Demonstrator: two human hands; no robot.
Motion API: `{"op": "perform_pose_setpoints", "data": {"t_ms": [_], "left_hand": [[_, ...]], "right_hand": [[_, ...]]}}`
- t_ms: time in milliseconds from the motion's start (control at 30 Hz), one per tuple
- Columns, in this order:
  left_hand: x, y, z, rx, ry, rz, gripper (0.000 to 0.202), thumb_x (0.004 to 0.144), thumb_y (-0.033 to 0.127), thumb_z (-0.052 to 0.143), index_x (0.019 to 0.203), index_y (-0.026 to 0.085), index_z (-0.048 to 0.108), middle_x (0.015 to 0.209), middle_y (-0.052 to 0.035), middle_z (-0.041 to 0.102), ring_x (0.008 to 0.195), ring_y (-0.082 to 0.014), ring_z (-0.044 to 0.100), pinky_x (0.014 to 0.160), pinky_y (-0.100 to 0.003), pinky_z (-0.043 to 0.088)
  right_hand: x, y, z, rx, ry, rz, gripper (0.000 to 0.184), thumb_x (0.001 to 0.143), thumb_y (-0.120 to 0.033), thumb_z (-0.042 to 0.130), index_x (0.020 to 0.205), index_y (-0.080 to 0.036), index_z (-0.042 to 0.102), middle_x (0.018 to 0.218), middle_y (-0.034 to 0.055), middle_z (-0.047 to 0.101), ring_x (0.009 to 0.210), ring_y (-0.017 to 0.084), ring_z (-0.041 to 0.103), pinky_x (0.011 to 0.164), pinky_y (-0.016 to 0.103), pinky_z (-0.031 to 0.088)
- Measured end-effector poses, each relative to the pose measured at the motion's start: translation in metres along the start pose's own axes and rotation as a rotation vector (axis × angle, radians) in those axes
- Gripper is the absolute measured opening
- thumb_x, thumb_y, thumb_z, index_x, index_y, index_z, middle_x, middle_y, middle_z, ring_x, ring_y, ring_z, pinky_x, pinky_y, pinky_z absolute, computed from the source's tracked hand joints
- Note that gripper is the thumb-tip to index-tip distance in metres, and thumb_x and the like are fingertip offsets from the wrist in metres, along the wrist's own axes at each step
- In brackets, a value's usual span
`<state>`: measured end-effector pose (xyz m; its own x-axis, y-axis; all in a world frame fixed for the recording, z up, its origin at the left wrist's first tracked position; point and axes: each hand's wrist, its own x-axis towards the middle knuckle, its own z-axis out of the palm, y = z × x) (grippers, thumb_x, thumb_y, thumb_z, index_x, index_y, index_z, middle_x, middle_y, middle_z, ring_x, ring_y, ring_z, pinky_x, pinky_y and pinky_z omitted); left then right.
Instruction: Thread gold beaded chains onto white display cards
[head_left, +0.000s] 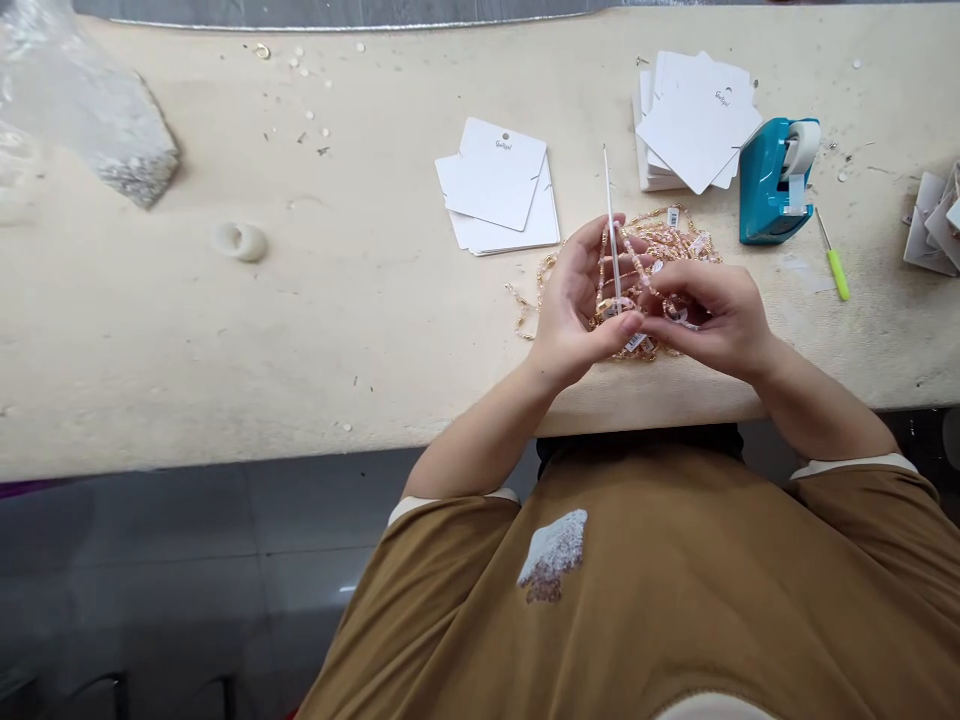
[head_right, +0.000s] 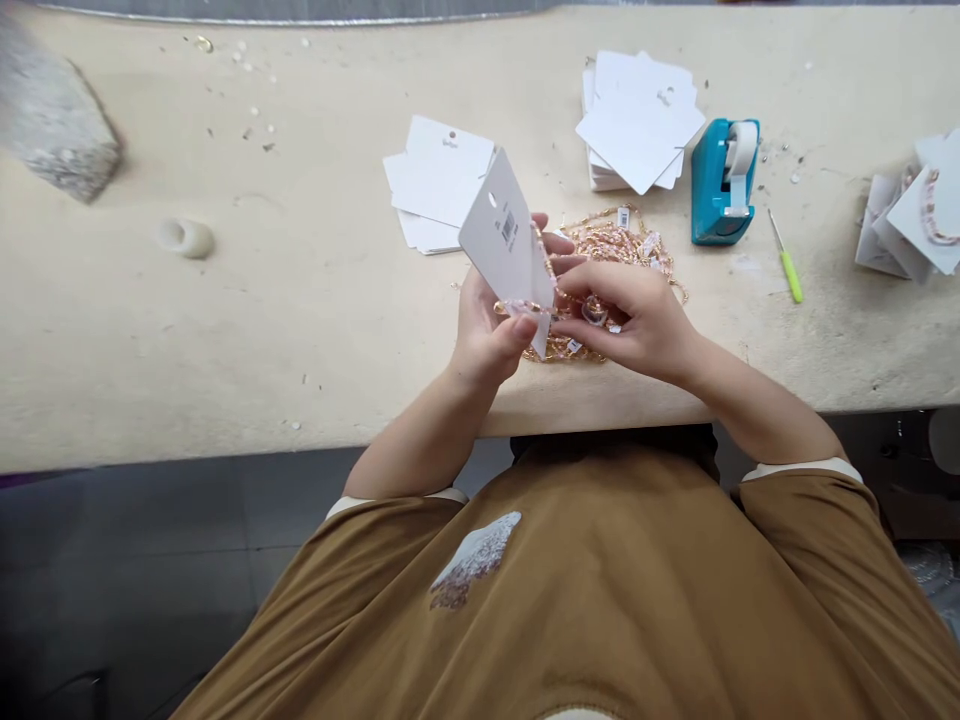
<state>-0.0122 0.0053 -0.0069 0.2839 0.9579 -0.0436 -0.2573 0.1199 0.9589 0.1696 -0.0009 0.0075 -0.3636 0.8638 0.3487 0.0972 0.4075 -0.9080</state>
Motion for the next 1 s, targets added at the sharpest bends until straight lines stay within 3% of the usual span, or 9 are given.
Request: {"op": "perform_pose_setpoints", "data": {"t_ms": [133,200,267,367,500,633,767,900,1000], "left_hand": [[-0.002,-0.004,-0.003,-0.001,-0.008,-0.010,0.090,0.061,0.075,0.082,0.135,0.032,0.055,0.132,-0.0057,0.064,0.128,-0.0269,0.064,0.110,-0.043,0.058],[-0.002,-0.007,-0.002,-0.025,0.005,0.000,0.087,0.064,0.077,0.078,0.135,0.032,0.055,0.137,-0.0052,0.063,0.136,-0.0283,0.059,0.115,-0.043,0.055],[-0.002,-0.011,-0.001,-0.103,0.009,0.016,0.077,0.070,0.074,0.075,0.132,0.032,0.057,0.140,-0.0044,0.062,0.142,-0.0285,0.055,0.118,-0.043,0.054],[-0.003,-0.018,0.002,-0.225,-0.011,0.029,0.072,0.070,0.069,0.075,0.131,0.034,0.058,0.139,-0.0007,0.066,0.139,-0.0264,0.058,0.115,-0.042,0.058],[-0.004,-0.024,0.002,-0.181,0.012,-0.012,0.070,0.071,0.062,0.083,0.131,0.033,0.060,0.129,-0.0017,0.071,0.126,-0.0233,0.068,0.111,-0.039,0.060],[-0.002,-0.021,0.000,-0.069,0.205,0.073,0.048,0.074,0.051,0.086,0.112,0.027,0.070,0.111,-0.0011,0.077,0.107,-0.0175,0.075,0.101,-0.030,0.063],[0.001,-0.014,-0.002,0.008,0.332,0.168,0.034,0.076,0.052,0.085,0.094,0.024,0.074,0.095,0.0016,0.078,0.105,-0.0150,0.075,0.108,-0.030,0.062],[0.003,-0.007,-0.008,-0.067,0.280,0.121,0.053,0.072,0.056,0.087,0.115,0.031,0.069,0.106,-0.0005,0.077,0.126,-0.0203,0.068,0.109,-0.034,0.062],[0.004,-0.002,-0.010,-0.100,0.224,0.065,0.070,0.068,0.060,0.089,0.127,0.035,0.062,0.109,-0.0005,0.076,0.127,-0.0215,0.068,0.107,-0.036,0.063]], "right_hand": [[-0.003,0.004,-0.002,-0.424,-0.026,-0.151,0.017,0.094,-0.038,0.067,0.086,-0.022,0.067,0.079,0.0006,0.072,0.060,0.011,0.051,0.059,0.030,0.034],[-0.003,0.005,-0.005,-0.643,-0.023,-0.208,0.016,0.096,-0.038,0.062,0.093,-0.024,0.069,0.101,0.0030,0.078,0.067,0.013,0.056,0.063,0.033,0.034],[-0.002,0.004,-0.006,-0.780,-0.024,-0.228,0.018,0.098,-0.039,0.059,0.105,-0.026,0.070,0.126,0.0044,0.074,0.075,0.015,0.059,0.069,0.035,0.037],[-0.002,0.003,-0.002,-0.882,-0.052,-0.207,0.027,0.101,-0.041,0.054,0.120,-0.027,0.067,0.142,0.0065,0.065,0.085,0.018,0.061,0.078,0.037,0.042],[-0.007,0.001,0.009,-1.079,-0.061,-0.292,0.029,0.105,-0.033,0.046,0.125,-0.020,0.063,0.140,0.0099,0.066,0.088,0.018,0.059,0.083,0.037,0.044],[-0.008,-0.001,0.019,-1.259,0.013,-0.424,0.028,0.103,-0.029,0.049,0.121,-0.013,0.063,0.125,0.0130,0.071,0.084,0.018,0.056,0.079,0.035,0.044],[-0.009,-0.003,0.023,-1.241,0.089,-0.496,0.035,0.101,-0.032,0.054,0.126,-0.009,0.063,0.103,0.0114,0.070,0.087,0.019,0.058,0.077,0.035,0.047],[-0.011,-0.002,0.021,-0.939,0.245,-0.473,0.021,0.098,-0.037,0.060,0.109,-0.020,0.063,0.104,0.0074,0.066,0.105,0.022,0.063,0.093,0.039,0.053],[-0.012,0.003,0.020,-0.677,0.376,-0.265,0.026,0.095,-0.040,0.064,0.113,-0.023,0.057,0.111,0.0080,0.061,0.109,0.023,0.063,0.092,0.041,0.055]]}}
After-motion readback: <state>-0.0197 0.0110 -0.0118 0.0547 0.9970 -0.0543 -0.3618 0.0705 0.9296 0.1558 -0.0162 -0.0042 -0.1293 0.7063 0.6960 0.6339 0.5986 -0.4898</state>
